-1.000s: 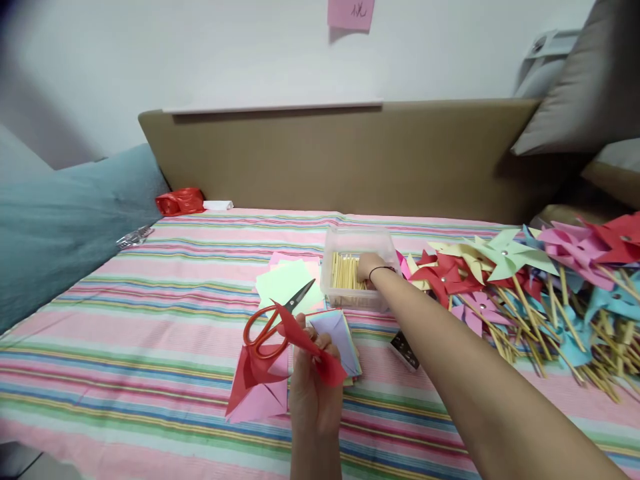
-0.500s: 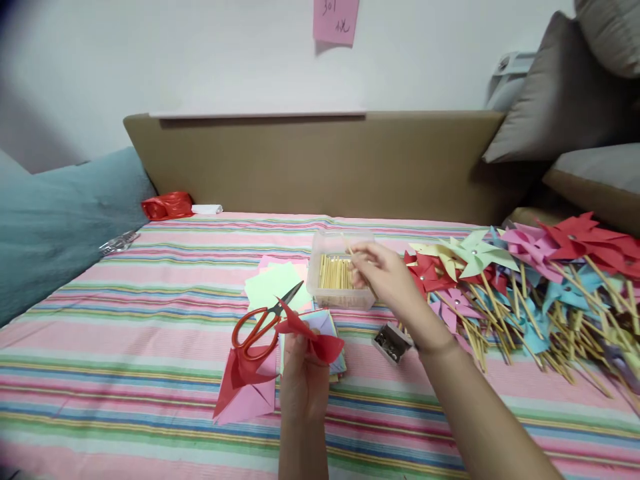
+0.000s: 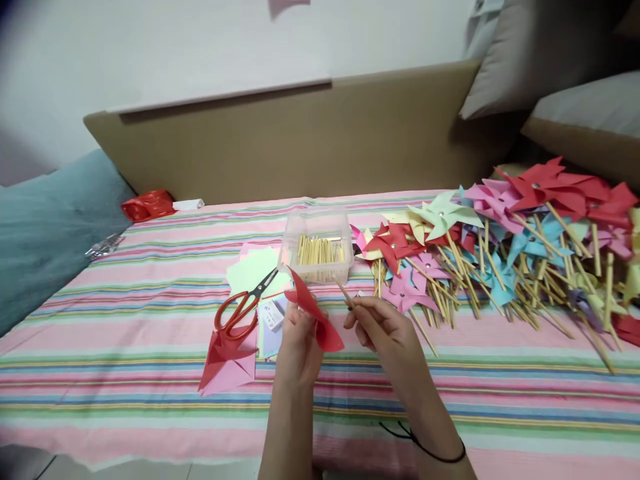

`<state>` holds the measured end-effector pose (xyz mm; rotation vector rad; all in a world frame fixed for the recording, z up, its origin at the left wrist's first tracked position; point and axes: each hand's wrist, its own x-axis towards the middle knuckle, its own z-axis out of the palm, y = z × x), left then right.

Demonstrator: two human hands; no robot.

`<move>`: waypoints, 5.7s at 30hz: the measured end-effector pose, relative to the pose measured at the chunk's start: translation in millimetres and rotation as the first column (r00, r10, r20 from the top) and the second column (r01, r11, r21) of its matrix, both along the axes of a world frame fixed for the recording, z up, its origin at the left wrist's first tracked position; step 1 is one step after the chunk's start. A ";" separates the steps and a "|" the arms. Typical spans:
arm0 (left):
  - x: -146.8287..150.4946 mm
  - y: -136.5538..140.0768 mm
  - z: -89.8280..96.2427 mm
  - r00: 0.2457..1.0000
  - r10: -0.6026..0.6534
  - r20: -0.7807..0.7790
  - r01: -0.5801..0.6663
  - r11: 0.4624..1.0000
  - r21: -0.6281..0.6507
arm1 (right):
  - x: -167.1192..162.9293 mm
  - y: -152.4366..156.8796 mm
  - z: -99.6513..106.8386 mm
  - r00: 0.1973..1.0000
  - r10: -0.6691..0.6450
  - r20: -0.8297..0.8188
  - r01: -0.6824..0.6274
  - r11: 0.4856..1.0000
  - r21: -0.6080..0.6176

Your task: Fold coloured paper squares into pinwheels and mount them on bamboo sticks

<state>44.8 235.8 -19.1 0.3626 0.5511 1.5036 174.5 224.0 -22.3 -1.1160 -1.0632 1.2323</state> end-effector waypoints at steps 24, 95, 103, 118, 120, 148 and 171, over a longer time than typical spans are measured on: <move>18.1 1.6 2.1 0.994 0.040 0.098 -0.036 0.998 -0.042 | 25.0 -7.3 9.1 0.993 0.107 0.045 -0.110 0.991 0.079; 5.9 2.6 5.0 0.981 0.101 0.168 -0.106 0.994 0.016 | 18.1 -13.1 13.8 0.961 0.277 -0.022 -0.276 0.960 0.039; 4.9 5.1 1.6 0.993 0.102 0.064 -0.105 0.993 0.050 | 20.1 -14.0 13.9 0.972 0.222 0.072 -0.226 0.973 0.055; 1.4 8.7 3.5 0.985 0.096 -0.141 -0.071 0.983 0.171 | 28.5 -16.2 20.4 0.973 0.108 0.205 -0.140 0.979 0.147; 1.1 9.4 2.2 0.986 0.094 -0.138 -0.066 0.978 0.199 | 28.5 -16.3 21.1 0.972 0.107 0.209 -0.141 0.977 0.158; 0.2 13.4 0.1 0.957 0.163 -0.241 -0.130 0.981 0.147 | 28.7 -11.2 15.9 0.926 0.270 0.263 -0.279 0.960 -0.004; 1.5 21.1 -4.9 0.825 0.359 -0.438 -0.374 0.926 0.054 | 28.7 -2.3 -8.0 0.817 0.301 0.492 -0.282 0.952 -0.116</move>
